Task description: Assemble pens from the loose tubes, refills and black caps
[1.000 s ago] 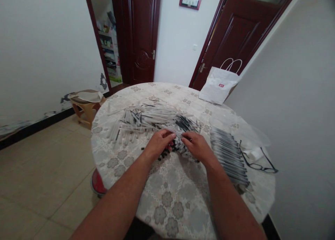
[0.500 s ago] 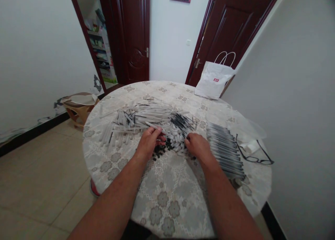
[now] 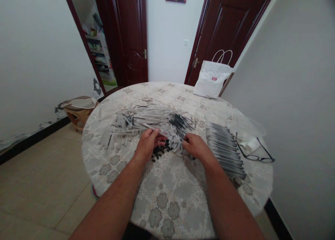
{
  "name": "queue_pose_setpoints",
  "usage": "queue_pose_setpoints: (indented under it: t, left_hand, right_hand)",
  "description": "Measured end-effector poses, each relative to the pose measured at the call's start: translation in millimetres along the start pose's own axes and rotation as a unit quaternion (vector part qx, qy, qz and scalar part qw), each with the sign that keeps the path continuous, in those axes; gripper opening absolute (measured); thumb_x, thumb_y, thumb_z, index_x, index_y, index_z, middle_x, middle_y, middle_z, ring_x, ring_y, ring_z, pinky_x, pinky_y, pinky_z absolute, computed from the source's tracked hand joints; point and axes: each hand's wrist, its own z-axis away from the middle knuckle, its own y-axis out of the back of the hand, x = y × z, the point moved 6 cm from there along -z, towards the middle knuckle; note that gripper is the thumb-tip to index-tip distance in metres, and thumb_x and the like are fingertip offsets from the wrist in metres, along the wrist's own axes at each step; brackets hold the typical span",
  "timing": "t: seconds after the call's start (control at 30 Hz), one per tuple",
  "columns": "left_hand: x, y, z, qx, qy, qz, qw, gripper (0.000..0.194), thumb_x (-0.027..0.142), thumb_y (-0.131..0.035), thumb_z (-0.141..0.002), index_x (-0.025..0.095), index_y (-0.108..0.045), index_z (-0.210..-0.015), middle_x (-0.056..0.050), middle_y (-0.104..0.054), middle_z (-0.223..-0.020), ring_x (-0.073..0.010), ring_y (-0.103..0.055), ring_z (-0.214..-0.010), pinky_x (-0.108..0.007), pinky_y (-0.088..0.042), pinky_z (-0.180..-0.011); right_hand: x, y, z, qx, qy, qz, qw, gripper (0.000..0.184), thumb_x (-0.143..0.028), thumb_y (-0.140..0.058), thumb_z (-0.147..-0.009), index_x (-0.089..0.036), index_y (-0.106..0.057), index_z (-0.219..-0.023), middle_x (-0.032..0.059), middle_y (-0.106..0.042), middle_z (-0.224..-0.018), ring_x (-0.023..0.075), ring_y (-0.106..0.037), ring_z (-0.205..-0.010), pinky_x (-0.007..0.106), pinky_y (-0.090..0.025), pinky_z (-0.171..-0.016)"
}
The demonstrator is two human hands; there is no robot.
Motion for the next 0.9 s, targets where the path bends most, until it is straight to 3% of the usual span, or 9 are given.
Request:
queue_pose_setpoints:
  t: [0.17, 0.43, 0.67, 0.9]
  left_hand:
    - [-1.0, 0.3, -1.8, 0.0, -0.01, 0.053, 0.999, 0.027, 0.042, -0.066, -0.088, 0.018, -0.055, -0.095, -0.011, -0.074, -0.097, -0.0247, -0.076, -0.086, -0.037, -0.062, -0.073]
    - [0.7, 5.4, -4.4, 0.001, -0.026, 0.111, 0.993, 0.028, 0.035, -0.075, -0.083, 0.017, -0.058, -0.096, -0.008, -0.073, -0.098, -0.0204, -0.074, -0.087, -0.038, -0.061, -0.081]
    - [6.2, 11.9, -5.1, 0.041, -0.039, 0.13, 0.99, 0.03, 0.037, -0.079, -0.079, 0.015, -0.061, -0.092, -0.006, -0.071, -0.095, -0.0188, -0.073, -0.084, -0.032, -0.061, -0.073]
    - [6.2, 11.0, -4.5, 0.028, -0.051, 0.097, 0.994, 0.029, 0.039, -0.077, -0.081, 0.015, -0.063, -0.091, -0.006, -0.071, -0.092, -0.0189, -0.072, -0.083, -0.032, -0.06, -0.072]
  right_hand:
    - [-1.8, 11.7, 4.1, 0.025, 0.032, -0.046, 0.998, 0.015, -0.021, -0.053, -0.087, -0.019, -0.068, -0.088, 0.0051, -0.073, -0.086, 0.0167, -0.062, -0.079, 0.024, -0.034, -0.066]
    - [4.6, 17.8, 6.0, 0.055, 0.024, -0.032, 0.998, 0.015, -0.02, -0.052, -0.087, -0.019, -0.067, -0.089, 0.005, -0.071, -0.085, 0.0173, -0.061, -0.078, 0.025, -0.035, -0.069]
    - [-19.6, 18.1, 16.2, -0.04, 0.17, -0.134, 0.976, 0.015, -0.02, -0.052, -0.088, -0.02, -0.067, -0.089, 0.0008, -0.068, -0.083, 0.0147, -0.06, -0.076, 0.023, -0.038, -0.069]
    - [-20.5, 15.5, 16.0, -0.036, 0.173, -0.149, 0.973, 0.015, -0.02, -0.053, -0.086, -0.019, -0.068, -0.087, 0.0011, -0.069, -0.082, 0.0145, -0.06, -0.076, 0.024, -0.039, -0.069]
